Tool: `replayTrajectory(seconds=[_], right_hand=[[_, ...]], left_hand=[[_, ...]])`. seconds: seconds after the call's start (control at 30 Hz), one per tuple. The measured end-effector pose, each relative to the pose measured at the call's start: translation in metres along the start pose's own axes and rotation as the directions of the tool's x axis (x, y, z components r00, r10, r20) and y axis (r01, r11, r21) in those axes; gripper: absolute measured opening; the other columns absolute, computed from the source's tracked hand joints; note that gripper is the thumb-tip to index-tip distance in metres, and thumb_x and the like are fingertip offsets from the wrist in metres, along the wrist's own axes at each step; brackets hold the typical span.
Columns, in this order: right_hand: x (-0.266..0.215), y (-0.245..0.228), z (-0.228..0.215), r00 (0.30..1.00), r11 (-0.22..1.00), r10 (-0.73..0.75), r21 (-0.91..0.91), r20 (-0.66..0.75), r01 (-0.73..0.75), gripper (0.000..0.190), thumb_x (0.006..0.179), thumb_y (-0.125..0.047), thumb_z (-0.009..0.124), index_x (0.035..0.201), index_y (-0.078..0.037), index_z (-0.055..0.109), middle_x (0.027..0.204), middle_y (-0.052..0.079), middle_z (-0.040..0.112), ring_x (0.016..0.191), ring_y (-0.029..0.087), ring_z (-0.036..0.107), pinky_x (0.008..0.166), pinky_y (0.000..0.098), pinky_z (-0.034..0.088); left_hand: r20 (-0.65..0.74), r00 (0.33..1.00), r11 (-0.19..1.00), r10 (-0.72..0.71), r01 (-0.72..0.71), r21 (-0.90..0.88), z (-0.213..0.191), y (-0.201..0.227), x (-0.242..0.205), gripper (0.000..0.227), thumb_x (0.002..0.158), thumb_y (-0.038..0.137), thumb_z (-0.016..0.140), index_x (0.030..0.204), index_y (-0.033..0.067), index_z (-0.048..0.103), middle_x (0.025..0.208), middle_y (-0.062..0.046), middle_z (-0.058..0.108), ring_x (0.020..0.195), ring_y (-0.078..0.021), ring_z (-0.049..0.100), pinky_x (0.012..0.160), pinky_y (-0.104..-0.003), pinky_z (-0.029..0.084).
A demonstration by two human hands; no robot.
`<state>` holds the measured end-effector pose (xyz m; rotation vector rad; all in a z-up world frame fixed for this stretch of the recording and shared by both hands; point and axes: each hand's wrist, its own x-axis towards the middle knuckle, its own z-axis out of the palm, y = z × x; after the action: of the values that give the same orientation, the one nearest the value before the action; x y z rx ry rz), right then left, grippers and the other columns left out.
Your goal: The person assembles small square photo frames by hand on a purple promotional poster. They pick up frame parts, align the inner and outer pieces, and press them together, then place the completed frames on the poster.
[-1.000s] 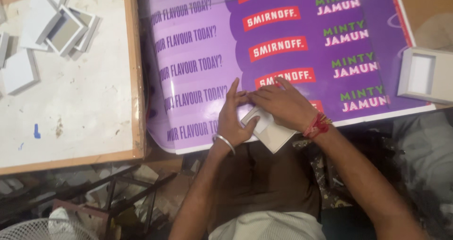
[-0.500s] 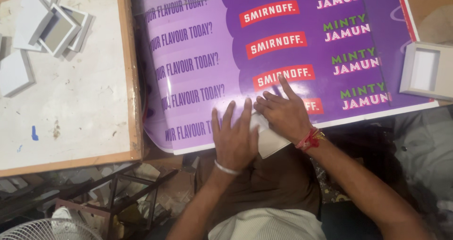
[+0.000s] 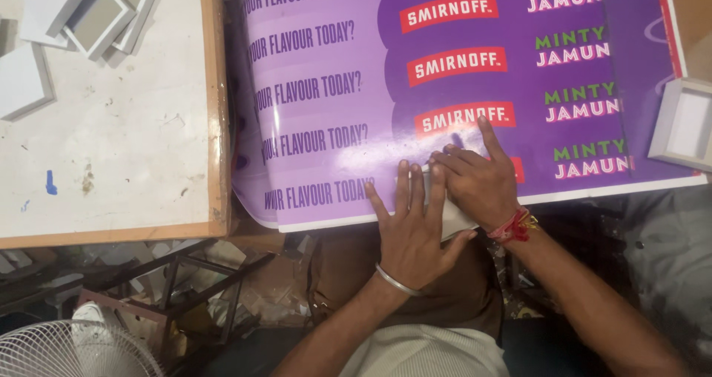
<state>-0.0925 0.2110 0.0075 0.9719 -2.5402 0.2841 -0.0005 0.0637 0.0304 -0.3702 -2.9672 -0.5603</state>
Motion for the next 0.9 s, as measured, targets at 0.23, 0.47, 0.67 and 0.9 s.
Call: replayTrajectory(seconds=[0.23, 0.47, 0.67, 0.9], right_hand=[[0.0, 0.005, -0.004, 1.0, 1.0, 0.028, 0.003, -0.005, -0.028, 0.008, 0.094, -0.016, 0.072, 0.093, -0.019, 0.079, 0.098, -0.006, 0.078, 0.099, 0.01, 0.074, 0.128, 0.0565, 0.029], [-0.001, 0.018, -0.008, 0.999, 0.996, 0.043, 0.082, -0.022, -0.041, 0.005, 0.092, -0.019, 0.075, 0.088, -0.016, 0.076, 0.093, -0.004, 0.077, 0.092, 0.012, 0.073, 0.122, 0.0505, 0.039], [0.0, 0.022, -0.012, 0.998, 0.991, 0.038, 0.129, -0.046, -0.032, 0.006, 0.087, -0.018, 0.077, 0.088, -0.013, 0.074, 0.089, -0.002, 0.075, 0.086, 0.015, 0.069, 0.112, 0.0452, 0.047], [0.001, 0.017, -0.02, 0.996, 0.991, 0.07, 0.115, -0.059, -0.063, 0.011, 0.085, -0.018, 0.079, 0.081, -0.013, 0.07, 0.08, -0.004, 0.07, 0.079, 0.014, 0.065, 0.096, 0.0442, 0.046]], left_hand=[[-0.038, 0.996, 0.996, -0.077, 0.079, 0.051, 0.001, 0.006, -0.003, 0.112, 0.089, 0.071, 0.058, 0.151, -0.017, 0.027, 0.156, -0.039, 0.033, 0.154, -0.0549, 0.011, 0.106, -0.087, -0.003], [-0.034, 0.998, 0.998, -0.049, 0.05, 0.029, 0.018, 0.017, 0.005, 0.111, 0.087, 0.076, 0.054, 0.158, -0.0063, 0.028, 0.164, -0.028, 0.032, 0.157, -0.0479, 0.011, 0.109, -0.085, -0.008], [-0.116, 0.993, 1.0, -0.023, 0.022, -0.009, 0.02, 0.013, 0.013, 0.112, 0.089, 0.077, 0.052, 0.16, -0.0068, 0.026, 0.166, -0.021, 0.033, 0.16, -0.0491, 0.011, 0.112, -0.085, -0.01], [-0.065, 0.995, 0.997, -0.074, 0.073, -0.016, 0.0, 0.007, 0.0, 0.115, 0.088, 0.067, 0.064, 0.15, -0.0212, 0.025, 0.159, -0.04, 0.029, 0.153, -0.0595, 0.009, 0.105, -0.088, -0.006]])
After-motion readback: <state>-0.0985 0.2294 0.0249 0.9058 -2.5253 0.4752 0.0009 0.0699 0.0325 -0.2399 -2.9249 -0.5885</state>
